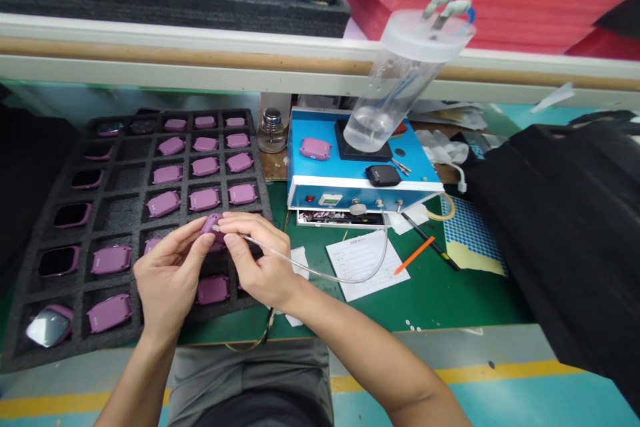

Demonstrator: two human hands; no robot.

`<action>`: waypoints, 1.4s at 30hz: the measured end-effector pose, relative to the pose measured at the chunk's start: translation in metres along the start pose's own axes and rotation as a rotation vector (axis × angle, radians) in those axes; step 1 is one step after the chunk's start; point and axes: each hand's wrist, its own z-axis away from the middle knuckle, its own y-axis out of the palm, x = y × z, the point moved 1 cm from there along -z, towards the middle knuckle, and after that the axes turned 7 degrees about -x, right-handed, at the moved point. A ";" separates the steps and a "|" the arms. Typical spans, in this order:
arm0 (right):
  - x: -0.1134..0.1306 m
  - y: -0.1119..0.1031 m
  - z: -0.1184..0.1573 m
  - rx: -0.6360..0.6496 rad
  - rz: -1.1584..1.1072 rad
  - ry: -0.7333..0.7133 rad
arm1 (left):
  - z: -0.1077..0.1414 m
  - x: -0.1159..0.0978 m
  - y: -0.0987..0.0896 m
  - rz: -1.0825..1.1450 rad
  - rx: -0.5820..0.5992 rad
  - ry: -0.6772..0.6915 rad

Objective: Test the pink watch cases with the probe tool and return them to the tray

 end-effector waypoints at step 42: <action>-0.001 0.001 0.002 -0.008 -0.012 0.006 | 0.000 0.001 0.000 0.009 0.011 0.004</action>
